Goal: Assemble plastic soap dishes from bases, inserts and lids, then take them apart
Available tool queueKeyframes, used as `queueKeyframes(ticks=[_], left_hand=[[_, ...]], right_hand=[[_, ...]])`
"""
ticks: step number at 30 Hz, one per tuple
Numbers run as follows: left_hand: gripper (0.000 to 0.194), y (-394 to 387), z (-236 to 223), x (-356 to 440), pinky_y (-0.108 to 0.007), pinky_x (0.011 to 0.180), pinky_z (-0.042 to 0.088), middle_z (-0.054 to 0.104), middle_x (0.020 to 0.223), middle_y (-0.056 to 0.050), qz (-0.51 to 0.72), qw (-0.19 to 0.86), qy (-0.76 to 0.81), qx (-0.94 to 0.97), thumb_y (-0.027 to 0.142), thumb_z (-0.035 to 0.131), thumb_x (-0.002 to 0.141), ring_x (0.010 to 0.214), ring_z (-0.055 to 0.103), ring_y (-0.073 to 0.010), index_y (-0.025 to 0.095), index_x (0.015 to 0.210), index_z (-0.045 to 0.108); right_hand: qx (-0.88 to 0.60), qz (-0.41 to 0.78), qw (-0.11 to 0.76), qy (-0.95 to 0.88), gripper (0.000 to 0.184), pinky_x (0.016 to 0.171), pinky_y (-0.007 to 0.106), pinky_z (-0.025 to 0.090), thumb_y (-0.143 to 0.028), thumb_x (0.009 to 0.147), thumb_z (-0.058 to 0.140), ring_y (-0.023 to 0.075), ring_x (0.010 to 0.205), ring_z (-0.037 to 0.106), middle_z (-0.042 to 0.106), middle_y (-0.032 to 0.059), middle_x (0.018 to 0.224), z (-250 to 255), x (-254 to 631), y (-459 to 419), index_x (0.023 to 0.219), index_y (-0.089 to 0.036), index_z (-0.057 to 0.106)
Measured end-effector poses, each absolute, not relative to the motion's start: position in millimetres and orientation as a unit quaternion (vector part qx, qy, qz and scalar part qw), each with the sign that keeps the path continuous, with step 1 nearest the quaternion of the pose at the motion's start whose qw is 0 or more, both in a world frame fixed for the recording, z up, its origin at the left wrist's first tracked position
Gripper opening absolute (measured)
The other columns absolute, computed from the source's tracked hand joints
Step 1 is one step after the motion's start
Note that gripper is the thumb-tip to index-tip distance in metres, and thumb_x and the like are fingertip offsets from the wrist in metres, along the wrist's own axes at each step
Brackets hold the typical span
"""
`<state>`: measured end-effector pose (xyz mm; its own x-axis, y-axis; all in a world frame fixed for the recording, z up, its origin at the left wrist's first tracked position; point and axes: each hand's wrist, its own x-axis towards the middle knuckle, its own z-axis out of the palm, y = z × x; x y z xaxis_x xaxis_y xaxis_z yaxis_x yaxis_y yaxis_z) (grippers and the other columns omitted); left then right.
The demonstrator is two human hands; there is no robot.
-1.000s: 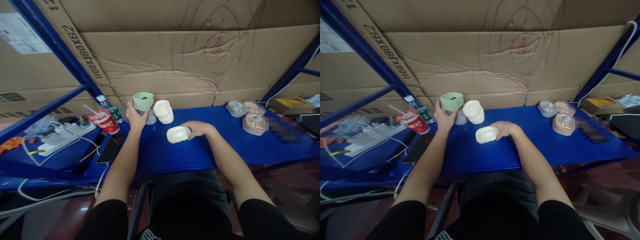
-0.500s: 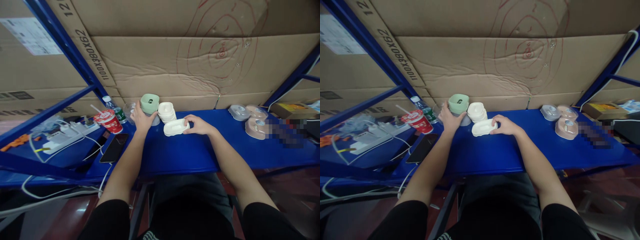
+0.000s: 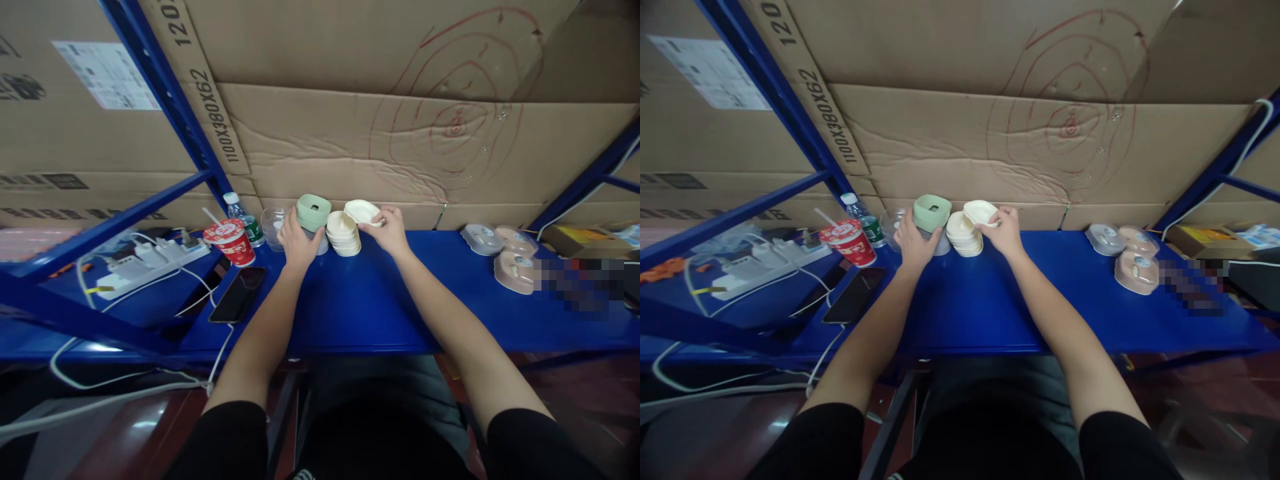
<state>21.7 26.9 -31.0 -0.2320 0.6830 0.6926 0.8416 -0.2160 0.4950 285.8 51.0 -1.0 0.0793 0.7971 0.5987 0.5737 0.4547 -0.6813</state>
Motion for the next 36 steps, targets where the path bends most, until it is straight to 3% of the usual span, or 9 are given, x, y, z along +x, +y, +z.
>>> queueKeyframes(ticks=[5,11,16,21,32,36], left_hand=[[0.094,27,-34,24,-0.062,0.122,0.032,0.042,0.164,-0.029,-0.485,0.095,-0.614,-0.616,0.061,0.065,0.091,0.154,0.039,-0.0431,0.012,0.163,0.030],[0.094,26,-32,26,-0.061,0.122,0.033,0.041,0.165,-0.028,-0.487,0.087,-0.611,-0.619,0.061,0.064,0.092,0.154,0.040,-0.0423,0.014,0.165,0.028],[0.095,27,-32,25,-0.060,0.125,0.030,0.037,0.168,-0.028,-0.491,0.065,-0.611,-0.617,0.057,0.065,0.093,0.157,0.036,-0.0409,0.012,0.166,0.026],[0.095,28,-34,25,-0.060,0.127,0.027,0.033,0.170,-0.027,-0.494,0.053,-0.612,-0.615,0.054,0.067,0.091,0.159,0.031,-0.0410,0.012,0.166,0.026],[0.102,29,-35,23,-0.064,0.126,0.028,0.026,0.172,-0.029,-0.511,0.042,-0.605,-0.609,0.052,0.072,0.087,0.162,0.025,-0.0422,0.010,0.167,0.023],[0.102,28,-35,23,-0.067,0.126,0.027,0.025,0.172,-0.031,-0.514,0.045,-0.608,-0.603,0.051,0.072,0.087,0.162,0.023,-0.0439,0.009,0.166,0.024]], right_hand=[[-0.534,0.089,0.515,-0.665,0.033,0.118,0.049,0.042,-0.040,0.075,0.088,0.0334,0.135,0.052,0.054,0.0150,0.132,5,235,62,0.079,-0.024,0.059],[-0.560,0.076,0.482,-0.669,0.030,0.123,0.055,0.037,-0.045,0.082,0.082,0.0366,0.150,0.042,0.044,0.0155,0.158,-4,191,46,0.097,-0.024,0.068],[-0.533,0.086,0.435,-0.721,0.050,0.129,0.062,0.025,-0.049,0.095,0.067,0.0390,0.162,0.023,0.025,0.0143,0.176,-7,188,34,0.137,-0.023,0.060],[-0.514,0.124,0.452,-0.718,0.068,0.129,0.060,0.030,-0.042,0.091,0.068,0.0378,0.162,0.027,0.013,0.0167,0.179,-21,203,35,0.152,-0.020,0.048],[-0.459,0.104,0.486,-0.736,0.079,0.129,0.056,0.032,-0.060,0.093,0.064,0.0341,0.163,0.025,0.016,0.0223,0.177,-44,233,46,0.155,-0.016,0.043],[-0.454,0.014,0.494,-0.742,0.068,0.127,0.056,0.034,-0.060,0.099,0.054,0.0317,0.161,0.031,0.028,0.0216,0.174,-44,293,42,0.152,-0.018,0.048]])
